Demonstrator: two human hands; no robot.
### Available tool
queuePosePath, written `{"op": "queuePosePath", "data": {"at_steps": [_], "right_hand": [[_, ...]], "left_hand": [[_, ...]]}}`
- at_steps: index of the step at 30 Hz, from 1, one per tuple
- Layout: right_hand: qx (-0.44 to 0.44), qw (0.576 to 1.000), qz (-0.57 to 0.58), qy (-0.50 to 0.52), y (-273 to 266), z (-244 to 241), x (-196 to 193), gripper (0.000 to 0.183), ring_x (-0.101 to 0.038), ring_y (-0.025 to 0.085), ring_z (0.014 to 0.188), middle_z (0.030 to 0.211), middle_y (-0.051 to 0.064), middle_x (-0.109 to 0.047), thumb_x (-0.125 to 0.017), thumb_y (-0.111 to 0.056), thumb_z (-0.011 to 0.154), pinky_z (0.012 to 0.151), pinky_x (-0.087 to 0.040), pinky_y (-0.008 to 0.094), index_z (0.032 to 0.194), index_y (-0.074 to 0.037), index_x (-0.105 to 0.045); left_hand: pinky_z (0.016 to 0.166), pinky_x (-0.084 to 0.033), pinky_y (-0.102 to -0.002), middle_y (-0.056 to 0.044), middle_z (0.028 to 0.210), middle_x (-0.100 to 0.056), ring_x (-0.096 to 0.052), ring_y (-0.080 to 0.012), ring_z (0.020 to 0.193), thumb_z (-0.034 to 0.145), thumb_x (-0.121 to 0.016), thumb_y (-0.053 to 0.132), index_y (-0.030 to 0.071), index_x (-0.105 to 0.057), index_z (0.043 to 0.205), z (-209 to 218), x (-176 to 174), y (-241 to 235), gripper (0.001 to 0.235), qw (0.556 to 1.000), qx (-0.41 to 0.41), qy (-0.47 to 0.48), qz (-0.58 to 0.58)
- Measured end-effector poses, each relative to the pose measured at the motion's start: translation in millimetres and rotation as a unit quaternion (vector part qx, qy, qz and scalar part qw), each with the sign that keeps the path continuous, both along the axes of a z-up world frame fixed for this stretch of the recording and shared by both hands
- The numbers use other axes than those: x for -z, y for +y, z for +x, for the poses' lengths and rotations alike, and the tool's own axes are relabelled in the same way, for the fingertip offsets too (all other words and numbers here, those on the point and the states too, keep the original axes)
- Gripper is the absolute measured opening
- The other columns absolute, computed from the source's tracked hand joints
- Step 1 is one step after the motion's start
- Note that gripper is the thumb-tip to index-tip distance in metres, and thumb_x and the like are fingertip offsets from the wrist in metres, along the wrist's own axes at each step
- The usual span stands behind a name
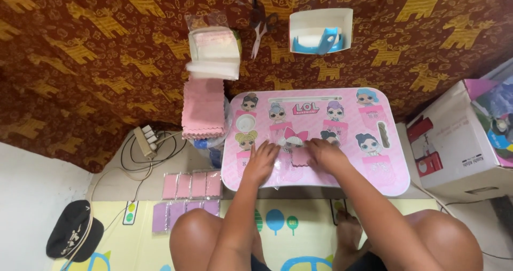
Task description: The person uses a lint roller to clean several small pieces of pink fabric on a small table, then picks up the fabric pieces and places them into a stack.
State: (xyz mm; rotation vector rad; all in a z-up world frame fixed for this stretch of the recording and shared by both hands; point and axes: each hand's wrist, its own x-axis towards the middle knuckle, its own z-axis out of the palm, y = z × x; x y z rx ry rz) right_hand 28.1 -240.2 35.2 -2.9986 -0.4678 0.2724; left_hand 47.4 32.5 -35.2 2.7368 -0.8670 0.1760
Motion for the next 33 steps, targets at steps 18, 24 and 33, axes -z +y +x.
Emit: {"op": "queuePosePath", "data": {"at_steps": [18, 24, 33], "right_hand": [[0.039, 0.999, 0.033, -0.01, -15, 15, -79, 0.015, -0.032, 0.043, 0.151, 0.16, 0.004, -0.038, -0.072, -0.019, 0.085, 0.112, -0.038, 0.067, 0.093, -0.031, -0.078], [0.091, 0.938, 0.334, -0.001, -28, 7, -79, 0.028, -0.065, 0.046, 0.116, 0.126, 0.022, -0.067, -0.067, 0.0, 0.083, 0.097, -0.054, 0.054, 0.098, -0.019, -0.08], [0.162, 0.9, 0.402, -0.047, -39, 6, -117, 0.042, -0.07, 0.031, 0.11, 0.11, 0.007, -0.078, -0.052, -0.002, 0.088, 0.097, -0.054, 0.045, 0.112, -0.025, -0.078]], "left_hand": [[0.109, -0.009, -0.089, 0.0, 0.109, -0.068, -0.061, -0.022, 0.123, 0.099, -0.054, 0.027, 0.024, -0.071, 0.107, 41, 2, -30, 0.019, 0.994, 0.039, -0.051, 0.09], [0.109, -0.002, -0.09, 0.0, 0.098, -0.072, -0.068, -0.0195, 0.108, 0.095, -0.059, 0.017, 0.023, -0.074, 0.113, 34, -28, -41, 0.024, 0.992, 0.033, -0.05, 0.114], [0.103, -0.021, -0.089, -0.005, 0.085, -0.067, -0.068, -0.0256, 0.1, 0.085, -0.066, 0.011, 0.016, -0.066, 0.083, 17, -134, -54, 0.006, 0.964, 0.083, -0.251, 0.007]]}}
